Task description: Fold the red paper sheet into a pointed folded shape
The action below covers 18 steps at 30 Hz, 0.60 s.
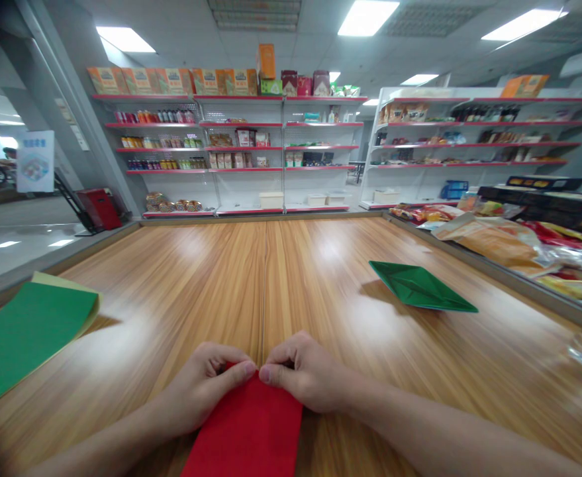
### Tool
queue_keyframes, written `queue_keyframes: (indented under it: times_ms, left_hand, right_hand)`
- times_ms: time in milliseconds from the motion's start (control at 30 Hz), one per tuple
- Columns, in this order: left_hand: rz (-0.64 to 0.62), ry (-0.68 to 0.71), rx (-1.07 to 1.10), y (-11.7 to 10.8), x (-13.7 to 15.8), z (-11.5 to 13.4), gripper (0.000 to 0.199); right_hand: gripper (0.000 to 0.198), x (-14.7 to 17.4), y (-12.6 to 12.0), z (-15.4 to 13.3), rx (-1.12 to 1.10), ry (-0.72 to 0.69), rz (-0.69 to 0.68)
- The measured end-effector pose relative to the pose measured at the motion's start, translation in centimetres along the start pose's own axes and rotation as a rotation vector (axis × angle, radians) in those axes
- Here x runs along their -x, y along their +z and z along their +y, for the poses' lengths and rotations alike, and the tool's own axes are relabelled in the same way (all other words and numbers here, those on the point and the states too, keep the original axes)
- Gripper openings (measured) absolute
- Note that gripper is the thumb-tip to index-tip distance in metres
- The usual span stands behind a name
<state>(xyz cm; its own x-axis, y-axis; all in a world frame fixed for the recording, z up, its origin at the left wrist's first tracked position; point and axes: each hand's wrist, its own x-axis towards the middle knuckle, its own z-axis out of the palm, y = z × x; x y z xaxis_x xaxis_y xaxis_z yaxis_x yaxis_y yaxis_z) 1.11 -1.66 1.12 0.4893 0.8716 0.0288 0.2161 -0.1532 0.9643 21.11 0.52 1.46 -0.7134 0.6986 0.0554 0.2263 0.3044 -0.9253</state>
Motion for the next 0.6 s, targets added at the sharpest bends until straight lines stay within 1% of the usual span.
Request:
queue_keyframes:
  times_ms: [67, 167, 200, 233, 267, 300, 400, 433, 467, 533, 600]
  left_hand:
    - [0.045, -0.024, 0.126, 0.0, -0.2, -0.4, 0.04]
    - [0.176, -0.066, 0.304, -0.4, -0.6, -1.0, 0.04]
    - [0.21, -0.076, 0.355, -0.6, -0.6, -1.2, 0.04]
    - [0.216, -0.085, 0.397, -0.8, -0.7, -1.3, 0.04]
    - [0.188, -0.091, 0.426, -1.1, -0.7, -1.3, 0.04]
    - [0.125, -0.095, 0.441, -1.4, -0.7, -1.2, 0.041]
    - [-0.174, -0.119, 0.382, -2.1, -0.4, -0.5, 0.041]
    - [-0.256, -0.131, 0.336, -2.2, -0.3, -0.3, 0.04]
    - [-0.304, -0.137, 0.297, -2.2, -0.3, -0.1, 0.039]
    - [-0.304, -0.137, 0.269, -2.2, -0.3, 0.1, 0.042]
    - [-0.258, -0.142, 0.271, -2.2, -0.3, 0.0, 0.045]
  right_hand:
    - [0.044, -0.1, 0.0, 0.2, -0.05, 0.016, 0.037]
    - [0.05, -0.4, 0.0, 0.8, -0.164, 0.073, 0.106]
    - [0.052, -0.4, -0.1, 1.0, -0.19, 0.091, 0.114]
    - [0.054, -0.3, -0.1, 1.1, -0.203, 0.106, 0.108]
    - [0.055, -0.3, -0.2, 1.2, -0.202, 0.117, 0.09]
    - [0.055, -0.2, -0.2, 1.1, -0.19, 0.125, 0.063]
    - [0.052, 0.1, -0.1, 0.8, -0.14, 0.127, -0.025]
    - [0.052, 0.1, -0.1, 0.8, -0.132, 0.12, -0.038]
    - [0.052, 0.1, -0.1, 0.7, -0.134, 0.111, -0.037]
    - [0.052, 0.0, 0.0, 0.8, -0.17, 0.09, 0.015]
    - [0.053, -0.2, 0.0, 1.1, -0.234, 0.086, 0.099]
